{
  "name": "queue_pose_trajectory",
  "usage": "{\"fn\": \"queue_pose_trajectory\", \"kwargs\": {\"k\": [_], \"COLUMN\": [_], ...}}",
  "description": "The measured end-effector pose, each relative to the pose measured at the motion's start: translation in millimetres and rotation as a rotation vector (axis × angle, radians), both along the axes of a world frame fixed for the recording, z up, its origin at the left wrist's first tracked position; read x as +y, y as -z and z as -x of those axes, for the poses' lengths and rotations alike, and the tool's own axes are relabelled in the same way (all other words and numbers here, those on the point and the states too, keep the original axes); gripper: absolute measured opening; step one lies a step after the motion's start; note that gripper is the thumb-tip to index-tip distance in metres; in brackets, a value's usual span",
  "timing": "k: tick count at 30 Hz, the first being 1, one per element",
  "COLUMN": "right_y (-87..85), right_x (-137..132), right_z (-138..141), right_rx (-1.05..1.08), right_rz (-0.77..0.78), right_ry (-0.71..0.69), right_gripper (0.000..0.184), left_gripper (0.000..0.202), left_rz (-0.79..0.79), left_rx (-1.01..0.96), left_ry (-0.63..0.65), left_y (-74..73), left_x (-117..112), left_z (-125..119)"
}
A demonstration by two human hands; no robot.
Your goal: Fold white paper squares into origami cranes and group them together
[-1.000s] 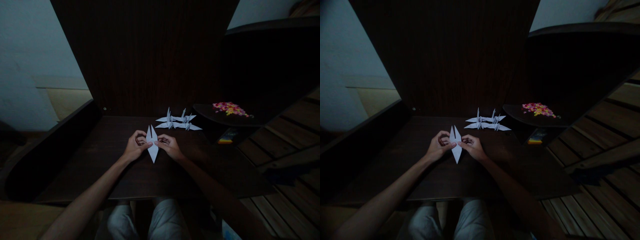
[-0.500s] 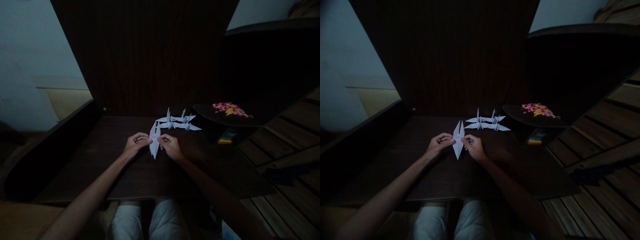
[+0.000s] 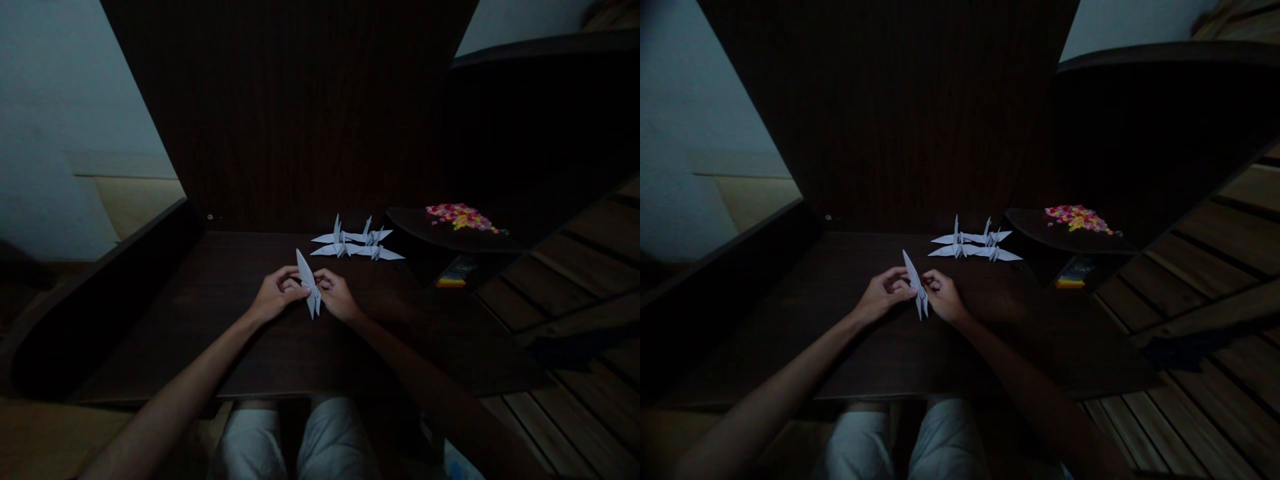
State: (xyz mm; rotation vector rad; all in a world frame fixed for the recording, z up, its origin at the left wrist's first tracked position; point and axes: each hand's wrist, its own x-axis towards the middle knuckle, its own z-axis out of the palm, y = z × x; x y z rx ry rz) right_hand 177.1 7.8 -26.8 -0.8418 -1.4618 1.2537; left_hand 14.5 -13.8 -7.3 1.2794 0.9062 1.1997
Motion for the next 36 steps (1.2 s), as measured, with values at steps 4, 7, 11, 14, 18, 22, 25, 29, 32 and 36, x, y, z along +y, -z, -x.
{"fn": "queue_pose_trajectory", "kwargs": {"k": [4,7,11,14,18,22,25,29,32,36], "right_y": [-0.5,-5.2,-15.6,-21.0,-19.7,-14.8,-14.4,-17.4,-19.3,-19.8], "right_x": [-1,-2,-3,-4,-6,-6,-6,-6,-6,-6], "right_z": [1,-1,-8,-13,-15,-16,-17,-18,-18,-17], "right_rx": [0.019,0.051,0.108,0.197,0.208,0.182,0.196,0.207,0.197,0.196], "right_rz": [-0.022,-0.034,0.063,0.156,0.196,0.179,0.165,0.157,0.126,0.047], "right_ry": [0.021,0.040,0.004,-0.117,-0.237,-0.306,-0.316,-0.288,-0.205,-0.120], "right_gripper": [0.028,0.029,0.029,0.033,0.038,0.038,0.035,0.030,0.027,0.024], "left_gripper": [0.035,0.034,0.039,0.038,0.034,0.036,0.036,0.033,0.030,0.031], "left_rz": [-0.024,0.005,0.057,0.100,0.139,0.149,0.154,0.140,0.135,0.122], "left_rx": [0.108,0.070,-0.058,-0.079,-0.045,-0.029,-0.024,-0.014,0.003,0.004], "left_ry": [0.022,0.086,0.130,0.194,0.403,0.494,0.496,0.434,0.333,0.208], "left_y": [1.4,-0.8,-5.5,-9.7,-13.1,-12.1,-11.3,-11.9,-11.8,-11.1], "left_x": [1,-1,-5,-8,-11,-11,-11,-10,-9,-7], "left_z": [0,0,0,1,5,9,11,9,7,5]}}
